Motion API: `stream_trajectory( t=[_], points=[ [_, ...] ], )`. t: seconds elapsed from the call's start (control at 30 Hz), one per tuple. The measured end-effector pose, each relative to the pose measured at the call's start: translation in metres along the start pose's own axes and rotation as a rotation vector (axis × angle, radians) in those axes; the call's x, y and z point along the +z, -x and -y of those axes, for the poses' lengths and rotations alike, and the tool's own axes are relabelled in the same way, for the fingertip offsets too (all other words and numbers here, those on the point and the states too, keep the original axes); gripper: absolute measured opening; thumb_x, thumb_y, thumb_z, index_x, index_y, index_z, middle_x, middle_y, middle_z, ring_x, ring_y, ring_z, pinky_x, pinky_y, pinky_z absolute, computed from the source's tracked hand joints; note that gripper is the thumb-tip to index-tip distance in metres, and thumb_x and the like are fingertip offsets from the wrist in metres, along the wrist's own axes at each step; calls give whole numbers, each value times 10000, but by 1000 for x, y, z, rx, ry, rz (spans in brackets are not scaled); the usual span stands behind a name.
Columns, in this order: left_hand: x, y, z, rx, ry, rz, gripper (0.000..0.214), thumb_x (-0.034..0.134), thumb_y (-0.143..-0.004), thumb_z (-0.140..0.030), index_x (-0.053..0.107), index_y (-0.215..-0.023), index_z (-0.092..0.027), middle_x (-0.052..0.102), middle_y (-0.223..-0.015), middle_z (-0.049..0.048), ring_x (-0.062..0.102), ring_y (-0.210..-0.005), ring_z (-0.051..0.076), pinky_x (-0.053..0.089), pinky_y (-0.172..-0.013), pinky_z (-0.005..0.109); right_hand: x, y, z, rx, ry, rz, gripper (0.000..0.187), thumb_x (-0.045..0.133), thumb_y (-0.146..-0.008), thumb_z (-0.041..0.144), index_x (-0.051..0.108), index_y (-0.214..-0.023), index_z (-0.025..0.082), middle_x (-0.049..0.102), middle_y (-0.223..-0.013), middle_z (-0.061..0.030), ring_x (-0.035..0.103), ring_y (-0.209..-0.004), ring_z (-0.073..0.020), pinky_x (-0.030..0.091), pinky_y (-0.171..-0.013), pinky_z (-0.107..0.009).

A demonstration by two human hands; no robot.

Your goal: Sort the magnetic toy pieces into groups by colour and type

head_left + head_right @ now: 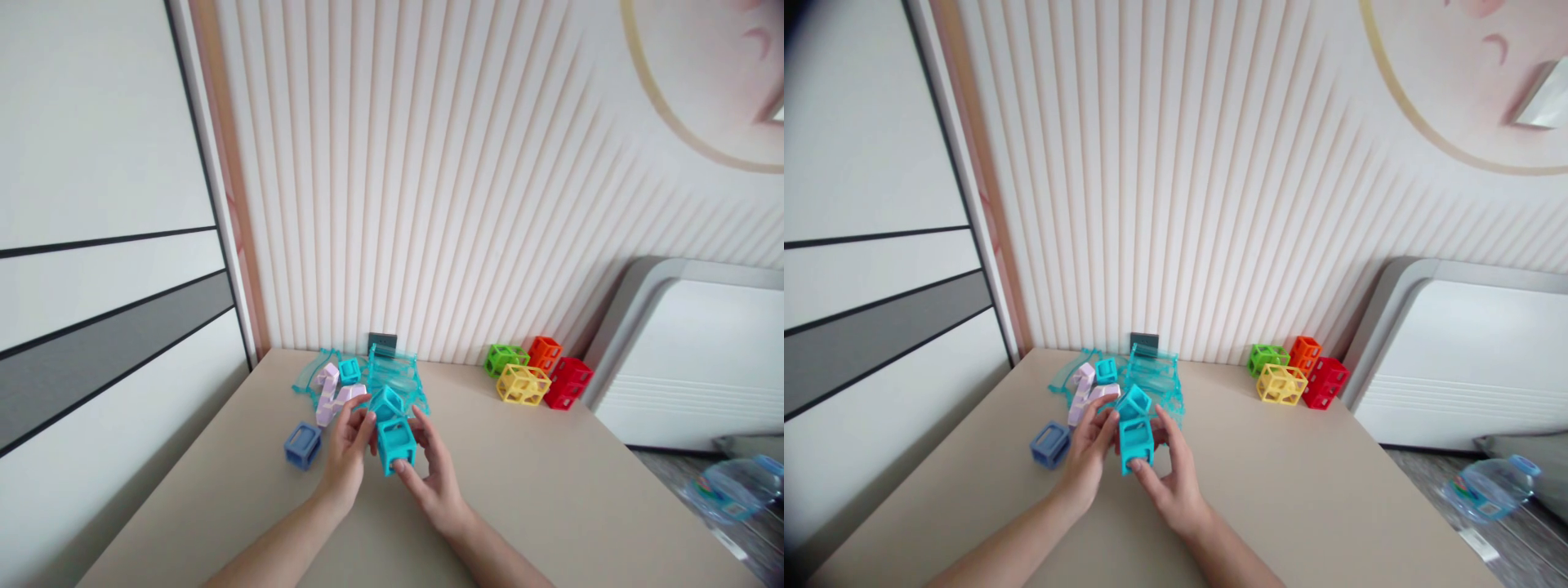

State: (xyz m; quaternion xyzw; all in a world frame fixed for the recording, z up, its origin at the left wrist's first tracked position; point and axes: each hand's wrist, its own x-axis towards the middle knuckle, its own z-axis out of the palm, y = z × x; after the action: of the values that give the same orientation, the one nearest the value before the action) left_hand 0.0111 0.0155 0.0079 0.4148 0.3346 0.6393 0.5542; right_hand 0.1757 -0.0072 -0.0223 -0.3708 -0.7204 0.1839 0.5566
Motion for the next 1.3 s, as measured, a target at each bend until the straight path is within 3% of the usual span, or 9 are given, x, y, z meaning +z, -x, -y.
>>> stream_trajectory(
  t=[0.13, 0.27, 0.57, 0.7, 0.83, 0.97, 1.13, 1.3],
  points=[
    [-2, -2, 2, -20, 50, -69, 535, 778, -788, -565, 591, -1161, -231, 601, -658, -57, 554, -534, 123, 418, -517, 216, -2, -7, 7, -53, -20, 27, 635, 604, -978, 414, 352, -1546, 283, 683, -1125, -78, 677, -946, -233, 583, -845, -388],
    [-4, -4, -1, -12, 13, -69, 528, 774, -796, -557, 605, -1163, -216, 631, -691, -39, 581, -583, 127, 439, -545, 210, -6, -12, 12, -85, 13, 73, 537, 597, -979, 405, 465, -1480, 262, 660, -1130, -97, 656, -936, -239, 583, -830, -391],
    [-5, -3, -2, -68, 46, 76, 608, 774, -819, -487, 578, -1319, -204, 688, -724, -16, 639, -616, 148, 466, -559, 224, -10, -10, 10, -69, -20, 147, 465, 552, -1008, 415, 496, -1449, 279, 611, -1305, -129, 619, -1207, -276, 540, -1011, -415],
    [-6, -1, -1, -113, 85, 108, 610, 769, -820, -473, 592, -1338, -204, 775, -935, 62, 732, -780, 220, 553, -676, 287, -11, -11, 6, -89, 16, 169, 453, 544, -1009, 425, 512, -1436, 277, 626, -1324, -138, 622, -1226, -288, 545, -1016, -426],
    [-10, 0, 2, -90, 87, 129, 590, 721, -865, -445, 569, -1395, -234, 769, -1145, 92, 732, -1016, 271, 571, -858, 354, -10, -9, 1, -119, 29, 148, 433, 560, -1003, 419, 514, -1408, 276, 658, -1295, -138, 651, -1193, -282, 568, -977, -411],
    [-13, 0, 8, -60, 60, 136, 564, 690, -886, -436, 568, -1400, -240, 750, -1219, 97, 702, -1122, 287, 549, -959, 401, -9, -9, 0, -117, 13, 116, 341, 596, -987, 416, 550, -1287, 260, 682, -1257, -140, 679, -1151, -274, 573, -959, -400],
    [-13, 0, 9, -31, 24, 120, 548, 681, -881, -452, 585, -1374, -234, 743, -1229, 105, 689, -1145, 296, 520, -1016, 439, -12, -14, 11, -160, 28, 187, 133, 563, -1004, 337, 651, -1052, 250, 658, -1250, -122, 676, -1095, -246, 569, -945, -378],
    [-11, -1, 3, 2, 2, 41, 526, 720, -846, -440, 616, -1316, -229, 746, -1202, 86, 696, -1113, 278, 521, -983, 383, -16, -16, 20, -149, 28, 251, 112, 561, -993, 282, 660, -1031, 244, 624, -1253, -118, 661, -1072, -236, 564, -951, -379]
  ],
)
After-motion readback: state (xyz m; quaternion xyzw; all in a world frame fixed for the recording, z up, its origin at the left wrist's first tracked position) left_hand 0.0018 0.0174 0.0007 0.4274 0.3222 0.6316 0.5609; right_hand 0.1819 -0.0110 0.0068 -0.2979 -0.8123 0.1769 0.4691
